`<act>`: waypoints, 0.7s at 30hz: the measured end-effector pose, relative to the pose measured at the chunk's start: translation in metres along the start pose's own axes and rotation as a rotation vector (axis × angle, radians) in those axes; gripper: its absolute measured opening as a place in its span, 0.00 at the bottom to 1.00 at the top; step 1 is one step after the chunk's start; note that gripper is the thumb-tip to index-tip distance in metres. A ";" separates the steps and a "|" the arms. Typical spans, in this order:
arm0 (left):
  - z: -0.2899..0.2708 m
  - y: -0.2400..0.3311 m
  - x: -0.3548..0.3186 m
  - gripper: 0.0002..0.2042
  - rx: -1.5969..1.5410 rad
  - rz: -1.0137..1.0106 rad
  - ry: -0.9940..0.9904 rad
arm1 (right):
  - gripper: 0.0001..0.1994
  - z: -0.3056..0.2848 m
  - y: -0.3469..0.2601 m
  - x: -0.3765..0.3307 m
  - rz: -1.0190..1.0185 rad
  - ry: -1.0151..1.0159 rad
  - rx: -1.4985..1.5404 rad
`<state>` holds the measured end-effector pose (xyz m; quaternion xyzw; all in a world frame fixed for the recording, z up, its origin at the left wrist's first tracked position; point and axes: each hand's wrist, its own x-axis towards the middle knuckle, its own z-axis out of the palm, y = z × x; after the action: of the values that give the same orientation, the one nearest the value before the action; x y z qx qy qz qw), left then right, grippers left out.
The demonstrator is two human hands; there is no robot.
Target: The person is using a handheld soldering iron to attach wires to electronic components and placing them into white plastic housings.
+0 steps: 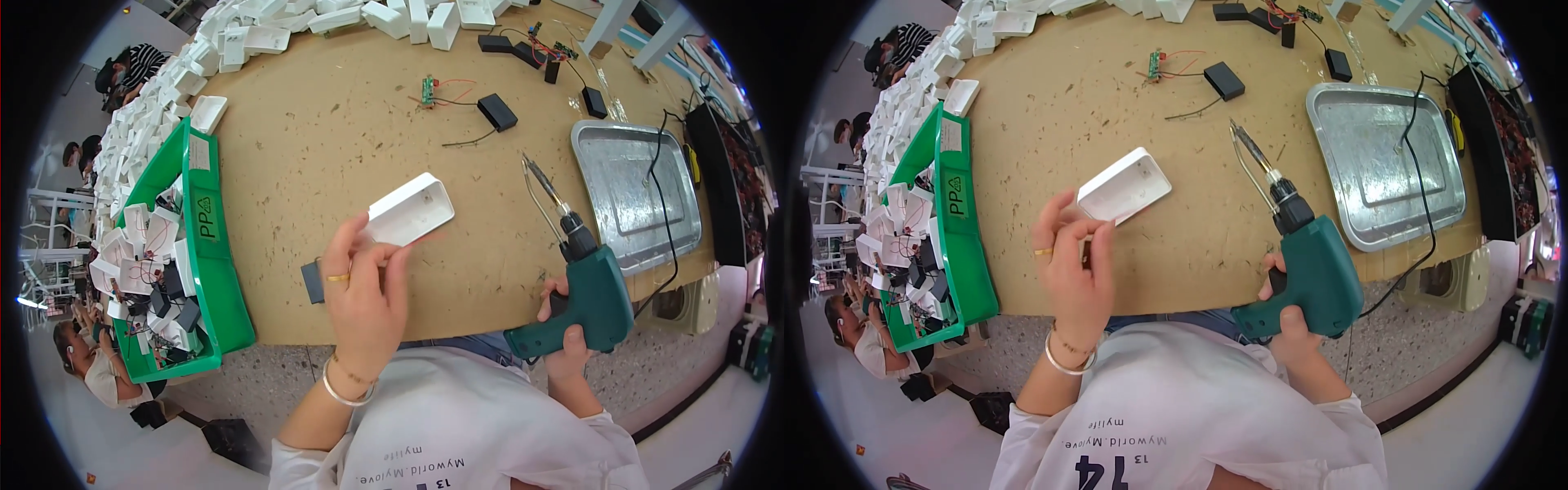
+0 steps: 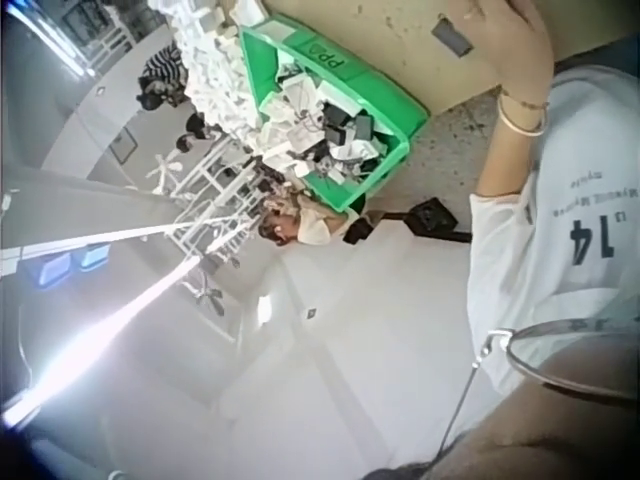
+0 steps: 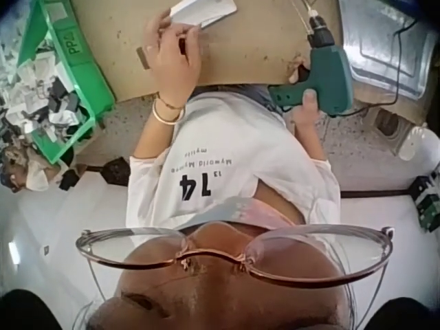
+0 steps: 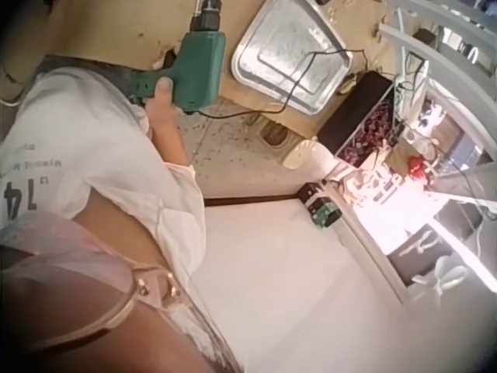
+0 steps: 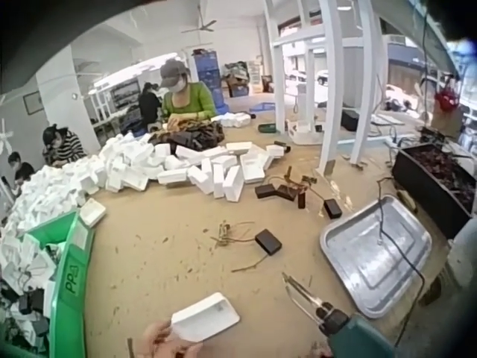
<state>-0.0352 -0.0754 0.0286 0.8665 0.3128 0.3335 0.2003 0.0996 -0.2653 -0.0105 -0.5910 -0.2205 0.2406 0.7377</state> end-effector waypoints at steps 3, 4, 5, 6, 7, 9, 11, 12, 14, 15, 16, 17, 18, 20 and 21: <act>0.022 -0.003 0.004 0.05 0.195 0.075 0.126 | 0.33 0.001 0.002 0.001 -0.030 0.017 0.007; 0.031 -0.008 0.005 0.05 0.185 0.072 0.122 | 0.33 0.001 0.002 0.000 -0.027 0.022 -0.002; 0.039 -0.013 0.006 0.05 0.139 0.059 0.111 | 0.33 0.002 0.003 0.001 -0.039 0.029 -0.007; 0.043 -0.017 0.005 0.06 0.093 0.046 0.100 | 0.33 0.003 0.003 0.000 -0.050 0.035 -0.012; 0.045 -0.018 0.004 0.06 0.081 0.044 0.064 | 0.33 0.003 0.002 -0.001 -0.049 0.032 -0.020; 0.046 -0.021 0.003 0.06 0.038 0.034 0.046 | 0.34 0.003 -0.001 -0.006 0.025 0.015 0.046; 0.047 -0.020 0.003 0.06 -0.012 0.027 0.022 | 0.35 0.002 -0.003 -0.010 0.046 -0.015 0.028; 0.047 -0.020 0.004 0.07 -0.025 0.023 0.015 | 0.35 0.002 -0.003 -0.011 0.064 -0.046 0.021; 0.046 -0.021 0.004 0.07 -0.036 0.013 0.009 | 0.35 0.007 -0.003 -0.015 0.080 -0.061 -0.009; 0.046 -0.021 0.005 0.07 -0.023 0.025 0.012 | 0.36 0.010 -0.002 -0.015 0.093 -0.075 -0.034; 0.046 -0.021 0.005 0.08 -0.012 0.037 0.014 | 0.36 0.012 -0.003 -0.016 0.095 -0.076 -0.039; 0.046 -0.022 0.005 0.08 -0.015 0.032 0.014 | 0.36 0.014 -0.005 -0.015 0.120 -0.095 -0.052; 0.046 -0.022 0.005 0.08 -0.024 0.033 0.012 | 0.36 0.016 -0.006 -0.015 0.143 -0.115 -0.063; 0.045 -0.022 0.005 0.08 -0.035 0.031 0.011 | 0.37 0.017 -0.005 -0.017 0.165 -0.126 -0.100; 0.045 -0.022 0.005 0.08 -0.033 0.037 0.004 | 0.37 0.017 -0.004 -0.017 0.185 -0.137 -0.131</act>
<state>-0.0097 -0.0628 -0.0127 0.8681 0.2918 0.3437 0.2077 0.0756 -0.2634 -0.0033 -0.6381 -0.2302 0.3322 0.6554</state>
